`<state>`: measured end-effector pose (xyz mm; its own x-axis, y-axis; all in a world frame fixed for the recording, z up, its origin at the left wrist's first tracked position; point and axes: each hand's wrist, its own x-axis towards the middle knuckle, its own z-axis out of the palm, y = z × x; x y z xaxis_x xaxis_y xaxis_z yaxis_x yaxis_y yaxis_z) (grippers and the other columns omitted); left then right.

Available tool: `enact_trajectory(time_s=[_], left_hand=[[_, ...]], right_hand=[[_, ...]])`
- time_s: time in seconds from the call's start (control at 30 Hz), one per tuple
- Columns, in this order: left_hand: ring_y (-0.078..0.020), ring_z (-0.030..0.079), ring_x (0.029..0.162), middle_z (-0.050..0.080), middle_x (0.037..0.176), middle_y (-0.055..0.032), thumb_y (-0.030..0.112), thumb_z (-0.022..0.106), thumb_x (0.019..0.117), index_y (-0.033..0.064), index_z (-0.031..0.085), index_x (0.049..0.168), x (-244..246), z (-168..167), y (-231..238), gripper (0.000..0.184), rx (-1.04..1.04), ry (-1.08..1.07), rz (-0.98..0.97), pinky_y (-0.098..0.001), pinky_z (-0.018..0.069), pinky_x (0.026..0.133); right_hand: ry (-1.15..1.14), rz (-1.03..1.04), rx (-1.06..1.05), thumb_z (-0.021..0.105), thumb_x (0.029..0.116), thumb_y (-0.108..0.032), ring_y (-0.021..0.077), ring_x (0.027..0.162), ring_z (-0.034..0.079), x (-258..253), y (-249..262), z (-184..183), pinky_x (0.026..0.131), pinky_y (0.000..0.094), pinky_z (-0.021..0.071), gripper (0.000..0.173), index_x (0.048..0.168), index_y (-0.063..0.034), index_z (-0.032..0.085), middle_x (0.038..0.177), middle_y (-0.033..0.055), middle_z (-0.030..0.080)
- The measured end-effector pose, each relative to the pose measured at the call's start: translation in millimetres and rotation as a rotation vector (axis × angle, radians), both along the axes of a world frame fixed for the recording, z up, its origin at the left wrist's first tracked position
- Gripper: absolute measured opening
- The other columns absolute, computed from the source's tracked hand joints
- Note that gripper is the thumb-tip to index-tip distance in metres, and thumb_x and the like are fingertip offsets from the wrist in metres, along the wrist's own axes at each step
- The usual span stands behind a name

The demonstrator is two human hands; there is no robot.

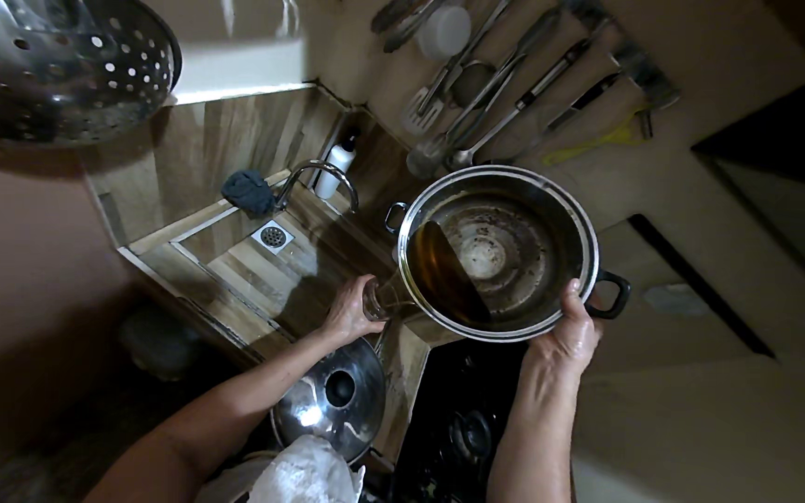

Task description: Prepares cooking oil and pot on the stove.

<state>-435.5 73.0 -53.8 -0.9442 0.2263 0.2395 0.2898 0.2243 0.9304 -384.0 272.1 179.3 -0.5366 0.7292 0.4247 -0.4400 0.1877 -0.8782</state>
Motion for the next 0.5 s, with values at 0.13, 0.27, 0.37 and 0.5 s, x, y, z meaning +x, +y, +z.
enact_trajectory(time_s=[0.13,0.27,0.37,0.5], left_hand=[[-0.033,0.054,0.132,0.058,0.139,-0.0212,0.04,0.092,0.0643,0.0004,0.047,0.145,-0.8,-1.6,1.1,0.101,0.001,0.007,0.008,-0.0446,0.0403,0.115],[-0.033,0.054,0.132,0.058,0.139,-0.0211,0.039,0.092,0.0642,0.0006,0.047,0.145,-0.7,-0.8,1.7,0.1,0.012,0.006,0.008,-0.045,0.0406,0.114],[-0.0335,0.054,0.132,0.057,0.14,-0.0217,0.039,0.093,0.0634,-0.0006,0.046,0.146,-0.6,-1.1,1.6,0.103,0.021,0.004,0.003,-0.0452,0.0401,0.115],[-0.0333,0.054,0.132,0.059,0.138,-0.0211,0.04,0.093,0.0632,-0.0011,0.047,0.145,-0.7,-2.5,1.5,0.103,0.028,0.009,0.007,-0.045,0.0403,0.115]], right_hand=[[0.0,-0.004,0.006,0.057,0.1011,-0.004,0.0165,0.098,0.071,0.3,-0.8,0.1,0.088,0.0352,0.0607,0.03,0.131,-0.0002,0.053,0.11,0.0096,0.069],[0.003,0.008,0.012,0.055,0.1015,-0.003,0.016,0.099,0.07,0.6,-0.9,0.1,0.088,0.0347,0.0607,0.03,0.131,-0.0009,0.052,0.11,0.0091,0.068],[-0.006,-0.006,0.01,0.057,0.1014,-0.004,0.0151,0.099,0.07,1.3,-2.7,1.1,0.089,0.0338,0.0603,0.034,0.135,-0.0013,0.051,0.112,0.0088,0.068],[0.001,-0.009,0.01,0.058,0.101,-0.006,0.0168,0.101,0.071,1.8,-5.4,2.9,0.089,0.0362,0.0607,0.034,0.134,-0.0015,0.053,0.113,0.0098,0.069]])
